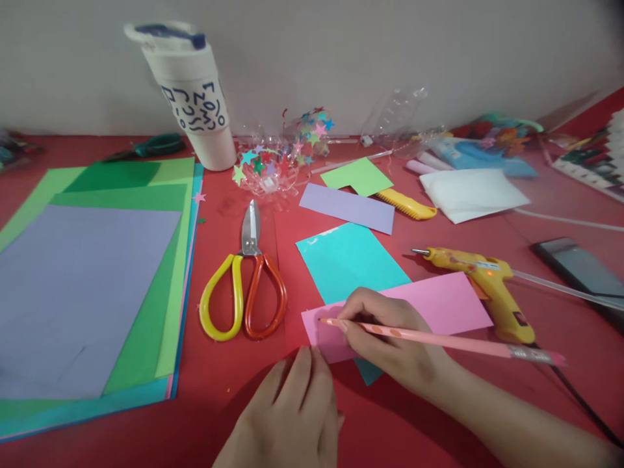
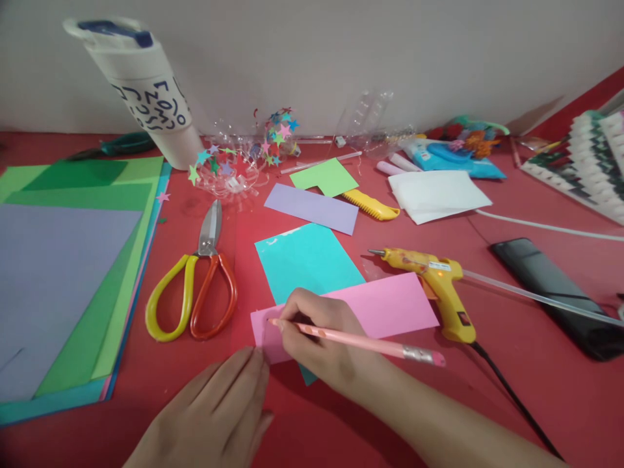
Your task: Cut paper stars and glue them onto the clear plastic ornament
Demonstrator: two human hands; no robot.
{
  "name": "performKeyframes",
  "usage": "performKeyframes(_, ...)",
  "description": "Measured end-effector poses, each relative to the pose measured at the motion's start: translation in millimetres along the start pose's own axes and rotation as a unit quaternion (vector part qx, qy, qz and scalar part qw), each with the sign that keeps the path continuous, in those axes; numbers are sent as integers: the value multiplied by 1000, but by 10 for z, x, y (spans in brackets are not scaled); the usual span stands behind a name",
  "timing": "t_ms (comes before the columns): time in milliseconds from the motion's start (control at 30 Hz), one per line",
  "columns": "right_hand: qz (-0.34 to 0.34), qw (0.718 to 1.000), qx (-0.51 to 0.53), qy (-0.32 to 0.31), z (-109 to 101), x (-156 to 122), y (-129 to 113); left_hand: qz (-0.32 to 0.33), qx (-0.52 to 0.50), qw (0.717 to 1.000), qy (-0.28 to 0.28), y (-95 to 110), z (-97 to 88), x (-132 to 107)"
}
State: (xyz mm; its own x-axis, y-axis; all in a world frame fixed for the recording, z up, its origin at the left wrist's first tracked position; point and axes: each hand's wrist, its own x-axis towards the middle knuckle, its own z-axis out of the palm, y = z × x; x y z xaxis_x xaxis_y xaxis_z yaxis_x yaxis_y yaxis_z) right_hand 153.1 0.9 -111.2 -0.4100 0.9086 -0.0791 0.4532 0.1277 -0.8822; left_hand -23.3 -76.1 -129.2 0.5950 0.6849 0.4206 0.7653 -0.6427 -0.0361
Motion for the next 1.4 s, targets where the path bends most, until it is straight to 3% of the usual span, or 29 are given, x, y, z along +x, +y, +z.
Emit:
performKeyframes(467,-31,999,-34,21,8,-29,6,3,-12,1000,2,-6,0,-11)
performKeyframes(1067,23,998,-61,4,-21,-61,-32,5,-21,1000,22,-20,-6,37)
performKeyframes(1400,14,997,-73,3,-41,-52,-40,-19,-32,998,44,-26,-29,125)
